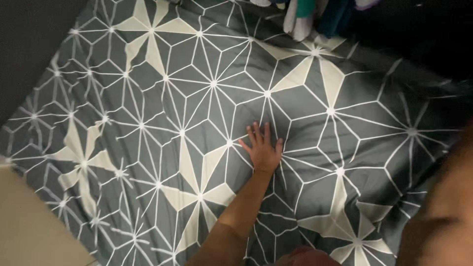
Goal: The person straightens a fitted sheet on a bed, repeatedly lifting and tucking the corners and edges. They also move a folded towel and a pillow to the side before smoothing the sheet across the mattress.
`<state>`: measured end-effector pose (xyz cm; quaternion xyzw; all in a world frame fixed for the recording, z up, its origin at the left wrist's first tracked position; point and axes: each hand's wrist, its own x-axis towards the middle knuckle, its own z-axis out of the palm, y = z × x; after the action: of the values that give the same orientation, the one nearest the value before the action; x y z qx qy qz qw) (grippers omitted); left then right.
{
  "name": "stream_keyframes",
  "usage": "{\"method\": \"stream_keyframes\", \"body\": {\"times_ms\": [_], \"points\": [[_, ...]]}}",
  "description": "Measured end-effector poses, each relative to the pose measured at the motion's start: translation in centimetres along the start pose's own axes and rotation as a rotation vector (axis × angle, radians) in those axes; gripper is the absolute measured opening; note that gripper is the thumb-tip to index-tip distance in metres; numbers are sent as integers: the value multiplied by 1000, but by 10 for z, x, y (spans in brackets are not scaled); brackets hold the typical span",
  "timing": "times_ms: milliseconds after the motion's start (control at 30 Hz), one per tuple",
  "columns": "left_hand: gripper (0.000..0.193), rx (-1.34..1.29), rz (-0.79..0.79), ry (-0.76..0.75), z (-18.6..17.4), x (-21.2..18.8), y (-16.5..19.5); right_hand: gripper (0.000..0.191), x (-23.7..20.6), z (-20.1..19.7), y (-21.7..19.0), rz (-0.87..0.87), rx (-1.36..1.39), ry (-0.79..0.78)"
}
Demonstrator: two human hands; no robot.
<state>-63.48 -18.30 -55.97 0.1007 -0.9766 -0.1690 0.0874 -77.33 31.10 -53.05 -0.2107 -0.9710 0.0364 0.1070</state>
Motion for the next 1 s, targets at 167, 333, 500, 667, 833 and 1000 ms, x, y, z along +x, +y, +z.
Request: {"method": "stream_keyframes", "body": {"times_ms": [167,333,500,667,833,1000], "points": [[77,-25,15,50,-2,0,1,36,7,19,-93,-306,37,74],[77,3,14,53,1,0,6,59,75,10,-211,-456,223,94],[75,15,7,0,2,-1,3,70,108,15,-259,-361,33,-320],[76,-3,-14,-18,3,0,0,74,127,25,-233,2,380,-44],[76,72,-1,-24,-3,4,10,79,83,32,-210,-77,619,338],[72,26,-18,11,-27,16,16,88,-13,21,-184,-181,149,-393]]}}
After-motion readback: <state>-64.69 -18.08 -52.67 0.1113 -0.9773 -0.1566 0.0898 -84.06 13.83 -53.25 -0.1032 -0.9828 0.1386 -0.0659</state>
